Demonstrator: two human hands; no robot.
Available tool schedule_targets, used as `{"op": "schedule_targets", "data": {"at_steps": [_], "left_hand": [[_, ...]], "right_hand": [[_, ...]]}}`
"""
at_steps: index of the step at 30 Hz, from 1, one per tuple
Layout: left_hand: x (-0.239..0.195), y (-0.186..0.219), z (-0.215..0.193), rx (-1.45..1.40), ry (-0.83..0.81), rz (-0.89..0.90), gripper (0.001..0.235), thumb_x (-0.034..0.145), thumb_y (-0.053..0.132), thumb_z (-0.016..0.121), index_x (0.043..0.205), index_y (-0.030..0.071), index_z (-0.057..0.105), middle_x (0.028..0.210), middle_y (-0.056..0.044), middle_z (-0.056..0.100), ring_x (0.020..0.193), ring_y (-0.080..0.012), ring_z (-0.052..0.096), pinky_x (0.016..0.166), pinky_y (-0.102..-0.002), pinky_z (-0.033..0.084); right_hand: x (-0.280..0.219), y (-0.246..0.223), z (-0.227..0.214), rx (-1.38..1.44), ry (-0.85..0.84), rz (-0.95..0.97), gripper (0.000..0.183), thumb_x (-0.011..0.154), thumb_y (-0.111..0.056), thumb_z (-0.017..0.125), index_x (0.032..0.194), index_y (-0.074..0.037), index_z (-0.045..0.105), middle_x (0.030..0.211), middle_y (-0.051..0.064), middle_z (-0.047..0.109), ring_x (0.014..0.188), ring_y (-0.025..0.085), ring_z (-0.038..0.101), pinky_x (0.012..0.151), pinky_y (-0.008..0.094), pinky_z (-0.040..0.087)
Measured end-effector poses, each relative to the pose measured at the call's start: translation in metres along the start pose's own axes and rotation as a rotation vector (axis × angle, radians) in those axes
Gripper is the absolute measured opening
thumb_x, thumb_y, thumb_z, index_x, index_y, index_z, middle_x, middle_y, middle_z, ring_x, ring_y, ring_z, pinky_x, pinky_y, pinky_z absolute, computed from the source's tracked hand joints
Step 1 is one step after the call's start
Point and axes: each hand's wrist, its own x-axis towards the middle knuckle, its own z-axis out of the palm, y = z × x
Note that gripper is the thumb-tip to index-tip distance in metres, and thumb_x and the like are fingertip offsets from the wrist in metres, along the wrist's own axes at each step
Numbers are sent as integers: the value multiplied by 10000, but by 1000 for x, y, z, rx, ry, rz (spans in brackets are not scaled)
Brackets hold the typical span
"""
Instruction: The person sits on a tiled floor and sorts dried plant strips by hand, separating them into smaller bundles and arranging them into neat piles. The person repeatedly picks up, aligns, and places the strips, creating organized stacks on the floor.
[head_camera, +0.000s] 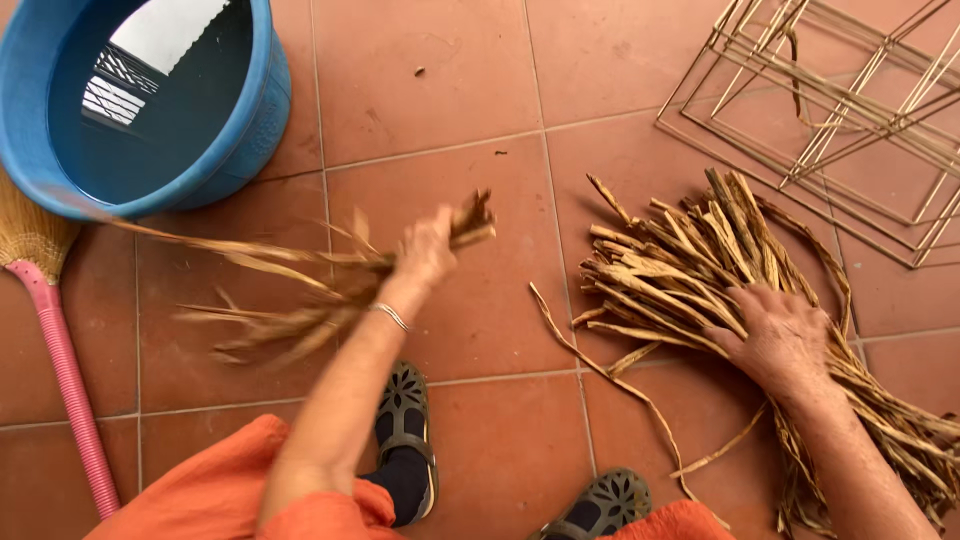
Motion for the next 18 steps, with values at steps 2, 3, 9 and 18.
{"op": "schedule_targets", "data": {"at_steps": [2,3,9,18], "left_hand": [[-12,-14,52,-183,65,78,484,788,-72,689,1207,145,579,1104,-150,714,1051,-365,687,882,-510,572],[-17,-19,71,-178,83,112,480,798,-69,695,1209,147,574,1086,-135,711,1051,-351,683,879,-508,563],[-31,-9,109,-104,230,214,569,770,-60,710,1272,139,532,965,-92,665,950,-284,666,784,-462,493],[-25,-15,124,-138,300,222,353,887,-10,700,1180,84,526,1020,-150,645,967,-328,658,838,-469,539]], "right_hand": [[8,-25,-19,251,104,-145,546,891,-410,717,1349,-119,651,1393,126,653,1322,315,585,1131,462,463],[19,-42,-25,363,113,-206,519,916,-364,697,1350,-84,649,1369,160,659,1294,328,594,1095,435,458],[97,-168,-20,1014,48,-219,530,1078,-383,410,1517,-89,460,1538,158,520,1416,304,494,1160,398,377],[119,-277,28,691,-22,-409,590,1094,-374,329,1574,-31,302,1646,189,259,1527,347,189,1189,476,133]]}}
